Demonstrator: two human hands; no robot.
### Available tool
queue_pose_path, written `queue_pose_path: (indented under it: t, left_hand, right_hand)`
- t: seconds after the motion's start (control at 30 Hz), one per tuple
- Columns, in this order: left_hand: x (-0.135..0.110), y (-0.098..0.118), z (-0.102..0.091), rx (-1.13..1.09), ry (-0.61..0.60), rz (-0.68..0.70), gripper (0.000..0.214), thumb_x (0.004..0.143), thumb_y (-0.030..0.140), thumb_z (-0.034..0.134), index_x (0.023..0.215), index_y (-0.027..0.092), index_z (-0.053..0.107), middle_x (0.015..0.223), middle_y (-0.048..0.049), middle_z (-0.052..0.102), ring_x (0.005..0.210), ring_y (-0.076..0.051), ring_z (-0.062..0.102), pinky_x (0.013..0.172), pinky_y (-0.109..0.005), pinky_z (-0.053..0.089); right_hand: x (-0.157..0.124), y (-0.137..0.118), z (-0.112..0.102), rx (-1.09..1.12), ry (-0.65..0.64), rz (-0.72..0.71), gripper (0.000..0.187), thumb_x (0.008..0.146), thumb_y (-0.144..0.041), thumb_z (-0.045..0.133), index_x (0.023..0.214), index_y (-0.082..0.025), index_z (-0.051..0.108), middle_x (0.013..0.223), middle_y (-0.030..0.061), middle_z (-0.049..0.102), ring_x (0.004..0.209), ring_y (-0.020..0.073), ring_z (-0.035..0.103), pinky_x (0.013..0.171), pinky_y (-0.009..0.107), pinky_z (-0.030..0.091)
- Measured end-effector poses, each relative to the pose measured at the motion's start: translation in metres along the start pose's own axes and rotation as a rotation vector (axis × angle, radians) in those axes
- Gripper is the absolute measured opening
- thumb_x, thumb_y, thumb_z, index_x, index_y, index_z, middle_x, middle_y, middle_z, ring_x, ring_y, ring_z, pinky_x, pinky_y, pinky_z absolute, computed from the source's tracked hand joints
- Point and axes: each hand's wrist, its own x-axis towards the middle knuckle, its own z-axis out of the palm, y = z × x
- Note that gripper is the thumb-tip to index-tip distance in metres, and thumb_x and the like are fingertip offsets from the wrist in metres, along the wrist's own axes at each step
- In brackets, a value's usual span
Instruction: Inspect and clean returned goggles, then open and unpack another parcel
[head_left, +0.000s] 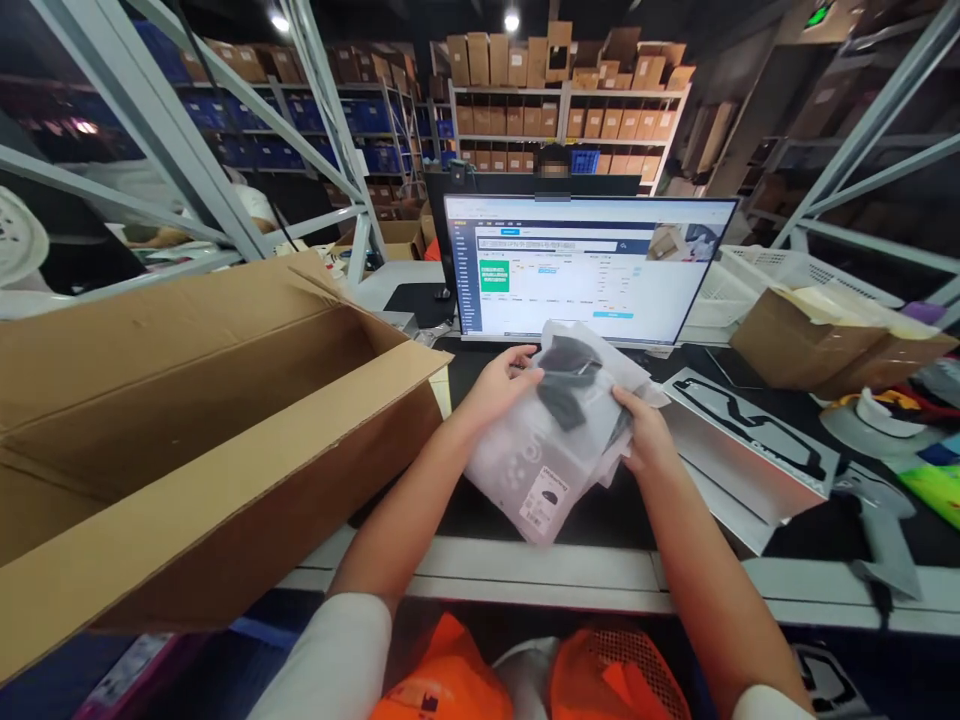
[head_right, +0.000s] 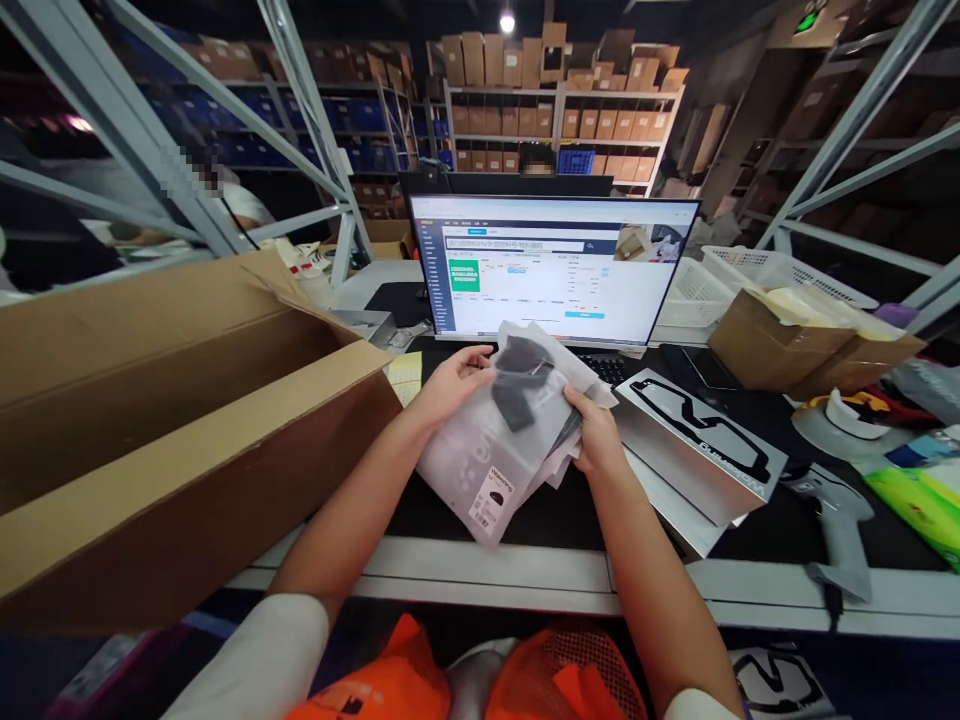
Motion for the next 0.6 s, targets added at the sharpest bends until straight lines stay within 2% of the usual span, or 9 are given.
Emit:
queue_pose_path:
  t: [0.13,0.3,0.4,0.53,0.6]
  left_hand:
    - [0.009,-0.017,-0.003,-0.155,-0.005,-0.163,0.045,0.071,0.033,0.083,0.111,0.018,0.073,0.091,-0.0028,0.066,0.079,-0.015,0.059,0.076,-0.029,0.044]
    - [0.011,-0.022,-0.005,-0.283,-0.105,-0.237,0.048,0.062,0.054,0.088,0.086,0.015,0.074,0.084,-0.0053,0.072,0.073,-0.016,0.062,0.068,-0.028,0.046]
    - [0.011,-0.022,-0.005,-0.281,-0.09,-0.251,0.052,0.062,0.06,0.087,0.085,0.015,0.075,0.081,-0.0064,0.074,0.069,-0.017,0.063,0.066,-0.029,0.047]
    - [0.013,-0.024,-0.008,-0.245,-0.063,-0.224,0.05,0.062,0.057,0.088,0.084,0.014,0.076,0.081,-0.0068,0.075,0.069,-0.017,0.065,0.066,-0.028,0.048]
    - [0.015,-0.024,-0.012,-0.287,-0.034,-0.233,0.05,0.06,0.056,0.09,0.083,0.015,0.074,0.078,-0.0056,0.075,0.067,-0.017,0.065,0.064,-0.028,0.049]
  right_hand:
    - [0.003,0.01,-0.011,-0.027,-0.068,0.105,0.036,0.066,-0.027,0.084,0.099,-0.017,0.074,0.09,0.0068,0.079,0.081,0.028,0.076,0.075,0.04,0.066]
    - [-0.003,0.016,-0.013,-0.079,-0.119,0.152,0.041,0.064,-0.03,0.088,0.101,-0.018,0.074,0.093,0.0074,0.079,0.087,0.0294,0.076,0.079,0.04,0.065]
    - [-0.005,0.018,-0.014,-0.082,-0.154,0.166,0.042,0.067,-0.037,0.086,0.103,-0.02,0.072,0.096,0.0077,0.079,0.094,0.0321,0.075,0.086,0.045,0.063]
    - [-0.004,0.024,-0.016,0.003,-0.214,0.22,0.044,0.078,-0.059,0.07,0.103,-0.022,0.071,0.098,0.0091,0.078,0.103,0.0343,0.072,0.09,0.049,0.059]
    - [-0.003,0.026,-0.016,0.084,-0.242,0.172,0.043,0.08,-0.057,0.062,0.105,-0.023,0.071,0.095,0.0066,0.077,0.099,0.0325,0.071,0.085,0.046,0.059]
